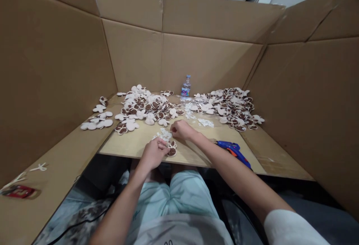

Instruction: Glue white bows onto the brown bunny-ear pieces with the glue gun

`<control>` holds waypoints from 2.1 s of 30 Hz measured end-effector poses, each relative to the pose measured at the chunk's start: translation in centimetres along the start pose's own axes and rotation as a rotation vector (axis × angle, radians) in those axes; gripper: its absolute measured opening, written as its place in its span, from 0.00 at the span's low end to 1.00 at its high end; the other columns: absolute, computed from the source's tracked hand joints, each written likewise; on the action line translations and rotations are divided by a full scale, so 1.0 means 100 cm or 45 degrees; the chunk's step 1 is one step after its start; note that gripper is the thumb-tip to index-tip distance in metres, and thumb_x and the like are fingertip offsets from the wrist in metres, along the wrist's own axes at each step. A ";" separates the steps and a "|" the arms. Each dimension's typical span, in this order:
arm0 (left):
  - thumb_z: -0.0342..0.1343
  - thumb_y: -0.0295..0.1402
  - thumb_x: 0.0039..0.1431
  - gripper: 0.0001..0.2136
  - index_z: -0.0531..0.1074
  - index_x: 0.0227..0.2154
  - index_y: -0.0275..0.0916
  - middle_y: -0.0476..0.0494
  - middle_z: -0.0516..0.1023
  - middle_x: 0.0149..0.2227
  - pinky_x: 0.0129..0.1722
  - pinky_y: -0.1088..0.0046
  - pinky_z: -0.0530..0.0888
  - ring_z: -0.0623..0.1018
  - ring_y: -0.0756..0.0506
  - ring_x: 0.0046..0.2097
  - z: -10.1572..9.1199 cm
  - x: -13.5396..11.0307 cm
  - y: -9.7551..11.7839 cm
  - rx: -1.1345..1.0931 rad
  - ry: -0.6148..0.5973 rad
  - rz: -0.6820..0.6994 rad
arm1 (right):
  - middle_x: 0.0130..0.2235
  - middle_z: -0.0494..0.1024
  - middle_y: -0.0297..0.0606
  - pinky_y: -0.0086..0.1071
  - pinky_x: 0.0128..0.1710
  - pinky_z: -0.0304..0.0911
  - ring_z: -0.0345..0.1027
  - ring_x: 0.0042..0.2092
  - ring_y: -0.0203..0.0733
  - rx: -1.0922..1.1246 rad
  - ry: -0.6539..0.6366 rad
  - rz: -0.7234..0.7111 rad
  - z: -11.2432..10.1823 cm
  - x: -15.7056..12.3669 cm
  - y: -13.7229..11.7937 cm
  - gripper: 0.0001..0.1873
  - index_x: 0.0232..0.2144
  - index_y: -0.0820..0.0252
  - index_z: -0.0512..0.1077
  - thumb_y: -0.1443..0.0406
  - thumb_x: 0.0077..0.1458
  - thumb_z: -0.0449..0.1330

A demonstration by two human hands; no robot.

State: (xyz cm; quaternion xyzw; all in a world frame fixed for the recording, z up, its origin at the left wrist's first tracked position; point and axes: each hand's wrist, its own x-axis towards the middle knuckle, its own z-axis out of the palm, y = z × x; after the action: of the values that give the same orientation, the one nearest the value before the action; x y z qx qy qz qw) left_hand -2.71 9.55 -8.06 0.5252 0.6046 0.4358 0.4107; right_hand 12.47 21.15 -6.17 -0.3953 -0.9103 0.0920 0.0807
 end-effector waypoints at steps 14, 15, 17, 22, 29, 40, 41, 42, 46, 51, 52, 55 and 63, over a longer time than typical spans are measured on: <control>0.64 0.33 0.41 0.12 0.67 0.28 0.38 0.51 0.74 0.25 0.28 0.73 0.70 0.76 0.48 0.27 -0.018 -0.006 0.012 -0.305 0.113 0.049 | 0.26 0.80 0.38 0.31 0.33 0.63 0.70 0.28 0.37 0.289 0.238 0.029 -0.010 -0.015 0.001 0.08 0.23 0.64 0.77 0.72 0.51 0.59; 0.64 0.33 0.42 0.12 0.67 0.27 0.38 0.51 0.74 0.25 0.28 0.74 0.70 0.75 0.48 0.27 -0.019 -0.007 0.014 -0.333 0.126 0.060 | 0.25 0.81 0.38 0.30 0.32 0.62 0.70 0.27 0.37 0.337 0.275 0.036 -0.010 -0.018 0.000 0.09 0.23 0.64 0.78 0.73 0.50 0.59; 0.64 0.34 0.42 0.13 0.65 0.27 0.39 0.51 0.74 0.27 0.29 0.74 0.71 0.75 0.49 0.28 -0.021 -0.010 0.018 -0.389 0.150 0.094 | 0.26 0.82 0.39 0.30 0.31 0.62 0.71 0.27 0.38 0.446 0.361 0.061 -0.010 -0.026 -0.004 0.09 0.24 0.63 0.79 0.72 0.49 0.59; 0.65 0.35 0.44 0.13 0.64 0.23 0.39 0.53 0.72 0.26 0.35 0.75 0.73 0.75 0.49 0.33 -0.018 -0.026 0.034 -0.455 0.193 0.250 | 0.28 0.83 0.42 0.32 0.30 0.67 0.75 0.29 0.44 0.765 0.593 0.140 -0.010 -0.058 -0.015 0.09 0.25 0.61 0.79 0.60 0.48 0.65; 0.62 0.35 0.53 0.08 0.77 0.33 0.37 0.44 0.81 0.37 0.46 0.68 0.75 0.80 0.44 0.41 -0.009 -0.055 0.054 -0.428 0.121 0.407 | 0.27 0.82 0.43 0.34 0.29 0.71 0.78 0.30 0.46 1.148 0.838 0.199 -0.015 -0.092 -0.023 0.15 0.30 0.62 0.75 0.56 0.44 0.67; 0.61 0.32 0.54 0.07 0.82 0.35 0.42 0.43 0.78 0.43 0.43 0.75 0.78 0.78 0.44 0.49 -0.003 -0.100 0.081 -0.240 0.193 0.611 | 0.34 0.80 0.37 0.29 0.34 0.68 0.73 0.35 0.36 0.941 1.128 -0.223 -0.040 -0.175 -0.091 0.12 0.41 0.54 0.79 0.71 0.57 0.60; 0.62 0.31 0.53 0.08 0.81 0.36 0.43 0.43 0.77 0.43 0.44 0.75 0.78 0.77 0.44 0.49 -0.002 -0.102 0.082 -0.252 0.180 0.622 | 0.35 0.80 0.37 0.29 0.34 0.69 0.73 0.35 0.36 0.889 1.161 -0.260 -0.041 -0.179 -0.095 0.14 0.43 0.54 0.78 0.72 0.57 0.60; 0.62 0.30 0.52 0.08 0.81 0.36 0.43 0.43 0.77 0.44 0.45 0.74 0.78 0.78 0.44 0.49 -0.001 -0.105 0.082 -0.273 0.156 0.630 | 0.35 0.80 0.36 0.29 0.35 0.69 0.73 0.35 0.36 0.847 1.198 -0.277 -0.041 -0.180 -0.099 0.15 0.43 0.54 0.77 0.73 0.56 0.61; 0.64 0.30 0.51 0.09 0.81 0.37 0.43 0.43 0.75 0.44 0.48 0.70 0.78 0.79 0.45 0.46 0.000 -0.109 0.083 -0.325 0.074 0.632 | 0.34 0.80 0.36 0.29 0.37 0.70 0.74 0.35 0.36 0.778 1.285 -0.261 -0.038 -0.179 -0.108 0.12 0.38 0.58 0.76 0.76 0.53 0.62; 0.65 0.29 0.48 0.09 0.82 0.35 0.43 0.44 0.77 0.42 0.44 0.74 0.78 0.80 0.46 0.44 0.000 -0.112 0.083 -0.295 0.121 0.626 | 0.34 0.80 0.38 0.29 0.37 0.71 0.74 0.36 0.36 0.784 1.291 -0.306 -0.034 -0.176 -0.112 0.11 0.37 0.60 0.76 0.78 0.54 0.61; 0.65 0.29 0.48 0.09 0.82 0.34 0.44 0.44 0.77 0.42 0.42 0.76 0.79 0.80 0.47 0.43 0.000 -0.112 0.083 -0.289 0.133 0.628 | 0.34 0.80 0.38 0.29 0.37 0.71 0.75 0.36 0.36 0.782 1.294 -0.312 -0.033 -0.175 -0.113 0.12 0.37 0.60 0.76 0.78 0.54 0.61; 0.65 0.27 0.48 0.07 0.82 0.32 0.44 0.44 0.79 0.40 0.38 0.79 0.79 0.80 0.48 0.42 0.000 -0.113 0.083 -0.269 0.161 0.650 | 0.34 0.80 0.38 0.28 0.36 0.71 0.75 0.36 0.36 0.777 1.307 -0.314 -0.033 -0.175 -0.113 0.12 0.37 0.60 0.77 0.78 0.53 0.61; 0.63 0.25 0.51 0.06 0.80 0.30 0.43 0.49 0.81 0.33 0.37 0.82 0.76 0.79 0.51 0.36 -0.001 -0.118 0.087 -0.279 0.073 0.665 | 0.33 0.81 0.36 0.28 0.34 0.70 0.75 0.34 0.36 0.882 1.285 -0.238 -0.033 -0.178 -0.116 0.12 0.37 0.57 0.78 0.76 0.52 0.63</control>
State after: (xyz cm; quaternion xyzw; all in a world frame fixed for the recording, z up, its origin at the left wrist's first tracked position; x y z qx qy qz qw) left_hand 0.92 -1.60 0.73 0.6032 0.4093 0.6043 0.3217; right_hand 17.05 0.69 -1.57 -0.2597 -0.7079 0.1765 0.6327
